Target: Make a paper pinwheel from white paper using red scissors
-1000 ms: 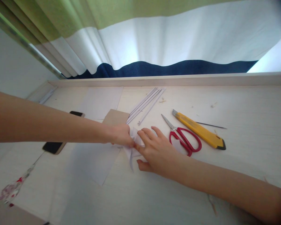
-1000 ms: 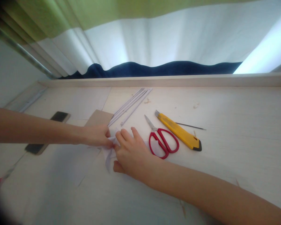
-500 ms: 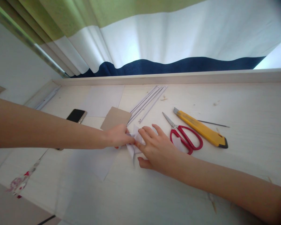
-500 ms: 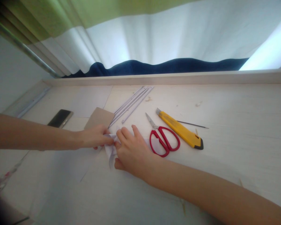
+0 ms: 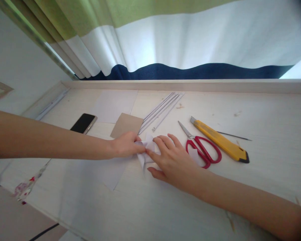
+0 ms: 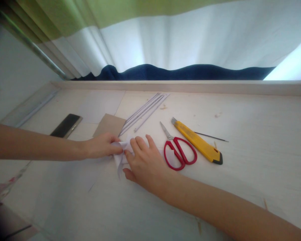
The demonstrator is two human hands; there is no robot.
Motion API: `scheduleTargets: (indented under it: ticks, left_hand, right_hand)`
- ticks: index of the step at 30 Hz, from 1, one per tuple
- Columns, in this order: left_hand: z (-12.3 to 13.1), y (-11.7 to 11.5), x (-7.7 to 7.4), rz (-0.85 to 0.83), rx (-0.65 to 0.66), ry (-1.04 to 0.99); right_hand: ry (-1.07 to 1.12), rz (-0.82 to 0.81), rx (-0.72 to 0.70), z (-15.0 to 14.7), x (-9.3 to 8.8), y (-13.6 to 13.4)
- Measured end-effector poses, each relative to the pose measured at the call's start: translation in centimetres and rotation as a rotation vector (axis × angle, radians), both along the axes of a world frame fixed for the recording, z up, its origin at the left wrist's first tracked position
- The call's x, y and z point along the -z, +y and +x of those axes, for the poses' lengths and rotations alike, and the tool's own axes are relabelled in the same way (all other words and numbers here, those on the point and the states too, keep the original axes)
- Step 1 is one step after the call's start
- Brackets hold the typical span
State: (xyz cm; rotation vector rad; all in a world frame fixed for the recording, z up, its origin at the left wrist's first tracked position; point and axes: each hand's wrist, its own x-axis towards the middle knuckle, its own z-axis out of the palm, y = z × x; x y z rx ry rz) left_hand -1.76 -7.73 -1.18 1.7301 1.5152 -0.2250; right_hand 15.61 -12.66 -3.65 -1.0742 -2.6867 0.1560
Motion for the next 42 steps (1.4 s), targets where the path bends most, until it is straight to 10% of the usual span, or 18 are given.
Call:
scheduleTargets:
  ticks: [11, 18, 28, 42]
  left_hand:
    - [-1.1, 0.0, -0.5, -0.004, -0.014, -0.076]
    - [0.0, 0.1, -3.4, 0.169, 0.064, -0.230]
    - [-0.8, -0.7, -4.5, 0.244, 0.114, -0.355]
    - [-2.1, -0.6, -4.3, 0.164, -0.116, -0.587]
  right_hand:
    - [0.239, -0.074, 0.082, 0.4, -1.3, 0.8]
    - [0.809, -0.597, 0.368, 1.1, -1.6, 2.0]
    - [0.841, -1.034, 0.231, 1.2, -1.9, 3.3]
    - [0.480, 0.006, -0.009, 2.8, -2.5, 1.4]
